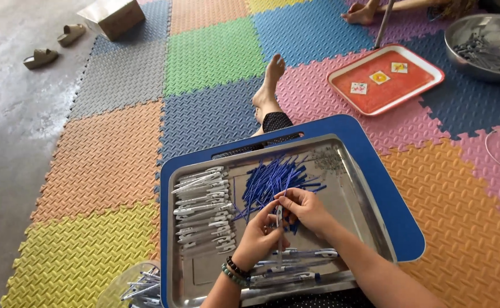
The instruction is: Assembling pens by inserting ink refills into pen bodies on a metal tray.
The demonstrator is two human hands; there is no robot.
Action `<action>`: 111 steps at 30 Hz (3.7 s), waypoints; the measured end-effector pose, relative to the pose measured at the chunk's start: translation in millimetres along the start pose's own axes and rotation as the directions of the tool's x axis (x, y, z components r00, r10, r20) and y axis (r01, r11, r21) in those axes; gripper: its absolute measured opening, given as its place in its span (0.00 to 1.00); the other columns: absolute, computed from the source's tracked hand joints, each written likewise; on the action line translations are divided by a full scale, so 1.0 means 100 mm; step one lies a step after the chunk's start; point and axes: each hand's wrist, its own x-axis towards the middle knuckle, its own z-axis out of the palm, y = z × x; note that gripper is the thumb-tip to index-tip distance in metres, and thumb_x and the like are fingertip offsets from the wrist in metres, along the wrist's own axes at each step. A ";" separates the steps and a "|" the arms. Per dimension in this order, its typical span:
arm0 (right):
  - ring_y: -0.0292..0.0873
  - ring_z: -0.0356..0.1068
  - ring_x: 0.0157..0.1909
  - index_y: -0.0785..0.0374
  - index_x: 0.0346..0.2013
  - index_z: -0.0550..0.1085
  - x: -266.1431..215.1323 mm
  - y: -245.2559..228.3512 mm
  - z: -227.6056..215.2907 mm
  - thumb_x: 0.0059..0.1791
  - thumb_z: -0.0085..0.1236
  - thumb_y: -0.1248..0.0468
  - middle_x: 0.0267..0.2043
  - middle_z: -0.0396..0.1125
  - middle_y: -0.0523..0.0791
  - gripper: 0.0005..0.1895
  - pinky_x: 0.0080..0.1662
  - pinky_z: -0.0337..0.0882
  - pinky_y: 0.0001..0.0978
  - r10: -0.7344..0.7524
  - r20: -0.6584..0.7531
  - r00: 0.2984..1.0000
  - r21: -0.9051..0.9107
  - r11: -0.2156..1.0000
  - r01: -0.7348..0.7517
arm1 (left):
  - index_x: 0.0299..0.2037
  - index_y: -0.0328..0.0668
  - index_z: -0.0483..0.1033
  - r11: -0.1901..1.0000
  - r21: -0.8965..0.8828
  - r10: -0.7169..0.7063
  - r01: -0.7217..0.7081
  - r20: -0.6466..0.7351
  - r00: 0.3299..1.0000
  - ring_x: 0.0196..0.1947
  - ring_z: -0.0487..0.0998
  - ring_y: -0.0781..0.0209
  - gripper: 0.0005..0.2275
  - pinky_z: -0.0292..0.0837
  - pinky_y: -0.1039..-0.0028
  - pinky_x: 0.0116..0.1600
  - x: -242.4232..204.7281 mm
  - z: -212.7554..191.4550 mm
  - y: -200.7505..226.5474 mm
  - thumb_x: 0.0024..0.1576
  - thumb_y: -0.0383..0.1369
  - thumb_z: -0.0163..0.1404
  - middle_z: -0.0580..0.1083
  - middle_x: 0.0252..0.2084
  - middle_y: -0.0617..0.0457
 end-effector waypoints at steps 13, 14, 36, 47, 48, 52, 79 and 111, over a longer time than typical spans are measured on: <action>0.46 0.77 0.38 0.71 0.51 0.77 0.09 0.00 -0.05 0.62 0.56 0.60 0.43 0.80 0.56 0.14 0.39 0.80 0.35 0.177 -0.076 0.981 0.205 0.966 -0.158 | 0.69 0.31 0.81 0.980 -0.191 -0.056 0.053 -0.009 0.998 0.19 0.80 0.62 0.20 0.77 0.78 0.24 -0.01 -0.10 -0.01 0.66 0.26 0.60 0.79 0.30 0.49; 0.46 0.77 0.36 0.71 0.51 0.76 0.11 0.03 -0.06 0.62 0.55 0.60 0.43 0.79 0.57 0.14 0.38 0.81 0.35 0.194 -0.072 0.978 0.217 0.960 -0.174 | 0.64 0.28 0.83 0.978 -0.208 -0.031 0.027 -0.014 0.999 0.19 0.78 0.62 0.16 0.76 0.76 0.24 -0.02 -0.10 0.02 0.67 0.27 0.57 0.79 0.29 0.48; 0.50 0.82 0.41 0.73 0.55 0.77 0.08 -0.09 -0.27 0.56 0.66 0.69 0.43 0.78 0.56 0.14 0.43 0.83 0.36 0.195 0.091 0.977 0.140 0.969 -0.206 | 0.53 0.31 0.83 0.916 -0.400 -0.115 0.020 -0.215 0.970 0.18 0.76 0.58 0.14 0.75 0.67 0.23 0.03 -0.20 0.06 0.71 0.37 0.53 0.75 0.24 0.47; 0.34 0.82 0.34 0.60 0.52 0.82 0.39 -0.44 -1.08 0.58 0.66 0.65 0.37 0.81 0.41 0.08 0.39 0.79 0.25 -0.298 -0.323 0.898 -0.578 0.814 0.062 | 0.79 0.55 0.66 0.975 0.103 0.220 -0.195 -0.370 0.903 0.27 0.84 0.62 0.27 0.87 0.75 0.33 -0.04 -0.59 0.43 0.67 0.30 0.52 0.85 0.42 0.47; 0.34 0.82 0.34 0.59 0.52 0.82 0.40 -0.38 -1.09 0.58 0.66 0.65 0.37 0.81 0.41 0.08 0.39 0.79 0.25 -0.300 -0.321 0.898 -0.581 0.811 0.063 | 0.78 0.55 0.67 0.974 0.135 0.223 -0.184 -0.383 0.896 0.28 0.84 0.62 0.27 0.87 0.75 0.33 -0.08 -0.70 0.43 0.67 0.30 0.52 0.85 0.42 0.47; 0.34 0.82 0.35 0.58 0.52 0.82 0.43 -0.03 -1.30 0.58 0.66 0.64 0.37 0.81 0.40 0.08 0.39 0.80 0.25 -0.222 -0.250 0.942 -0.593 0.805 0.032 | 0.75 0.56 0.69 0.979 0.187 0.163 -0.076 -0.509 0.845 0.29 0.85 0.61 0.24 0.86 0.74 0.34 -0.32 -1.33 0.55 0.67 0.31 0.53 0.85 0.41 0.48; 0.37 0.78 0.35 0.67 0.47 0.81 0.25 -0.04 -1.25 0.58 0.66 0.69 0.36 0.80 0.44 0.05 0.39 0.74 0.27 -0.586 -0.419 0.693 -0.635 0.735 0.238 | 0.43 0.58 0.91 0.393 0.917 0.219 -0.074 -0.015 0.976 0.35 0.83 0.71 0.05 0.84 0.83 0.42 -0.40 -0.29 0.15 0.61 0.40 0.64 0.85 0.40 0.62; 0.37 0.79 0.32 0.66 0.47 0.80 0.31 -0.09 -1.32 0.58 0.66 0.69 0.34 0.78 0.43 0.04 0.36 0.74 0.27 -0.646 -0.400 0.650 -0.648 0.700 0.298 | 0.44 0.55 0.88 0.277 0.961 0.129 0.001 -0.038 0.991 0.41 0.81 0.59 0.09 0.80 0.68 0.50 -0.73 -0.44 -0.05 0.59 0.44 0.65 0.78 0.43 0.60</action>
